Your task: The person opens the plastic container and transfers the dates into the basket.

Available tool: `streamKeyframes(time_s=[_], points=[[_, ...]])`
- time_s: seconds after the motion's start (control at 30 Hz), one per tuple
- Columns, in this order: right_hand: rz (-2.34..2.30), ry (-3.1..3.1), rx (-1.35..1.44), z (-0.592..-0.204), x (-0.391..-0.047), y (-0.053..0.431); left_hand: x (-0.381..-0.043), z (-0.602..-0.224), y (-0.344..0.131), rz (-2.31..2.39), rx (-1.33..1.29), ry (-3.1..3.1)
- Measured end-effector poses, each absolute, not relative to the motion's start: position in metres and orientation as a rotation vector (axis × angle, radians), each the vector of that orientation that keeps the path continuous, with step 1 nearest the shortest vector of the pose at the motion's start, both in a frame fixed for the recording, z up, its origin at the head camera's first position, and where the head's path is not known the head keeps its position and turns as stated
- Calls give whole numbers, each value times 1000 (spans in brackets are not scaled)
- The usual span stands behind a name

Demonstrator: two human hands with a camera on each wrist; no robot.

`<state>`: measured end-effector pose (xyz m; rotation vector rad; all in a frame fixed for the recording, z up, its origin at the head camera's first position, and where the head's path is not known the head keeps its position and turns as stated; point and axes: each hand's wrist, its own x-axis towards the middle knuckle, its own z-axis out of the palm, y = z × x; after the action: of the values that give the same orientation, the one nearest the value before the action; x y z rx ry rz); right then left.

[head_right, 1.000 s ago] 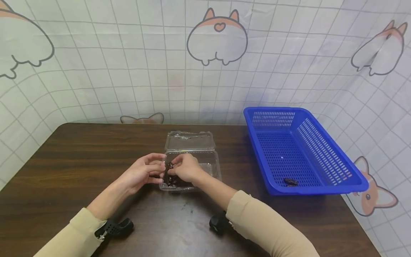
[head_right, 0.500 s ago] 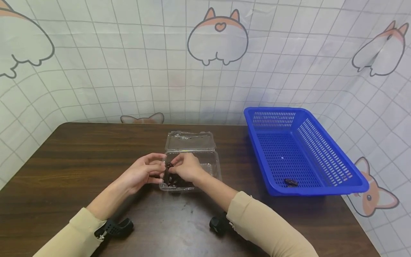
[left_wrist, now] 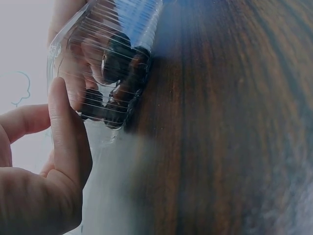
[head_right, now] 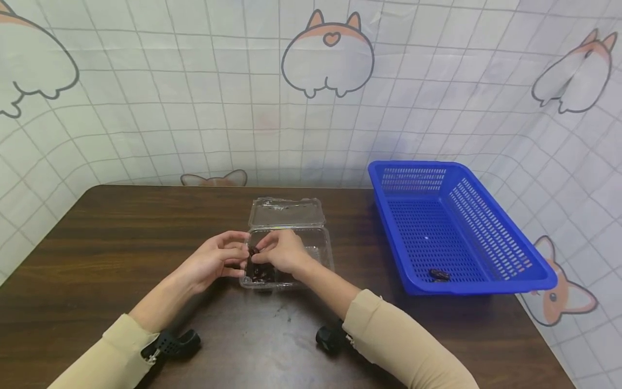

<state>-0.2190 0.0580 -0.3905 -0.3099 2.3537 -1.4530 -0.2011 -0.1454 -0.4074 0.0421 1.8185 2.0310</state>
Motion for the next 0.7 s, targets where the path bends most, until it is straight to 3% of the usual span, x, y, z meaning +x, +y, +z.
streamKeyframes(time_s=[0.7], points=[[-1470,2253,-286,-382,-220,84,-201,-407,-147,2012,28,1858]])
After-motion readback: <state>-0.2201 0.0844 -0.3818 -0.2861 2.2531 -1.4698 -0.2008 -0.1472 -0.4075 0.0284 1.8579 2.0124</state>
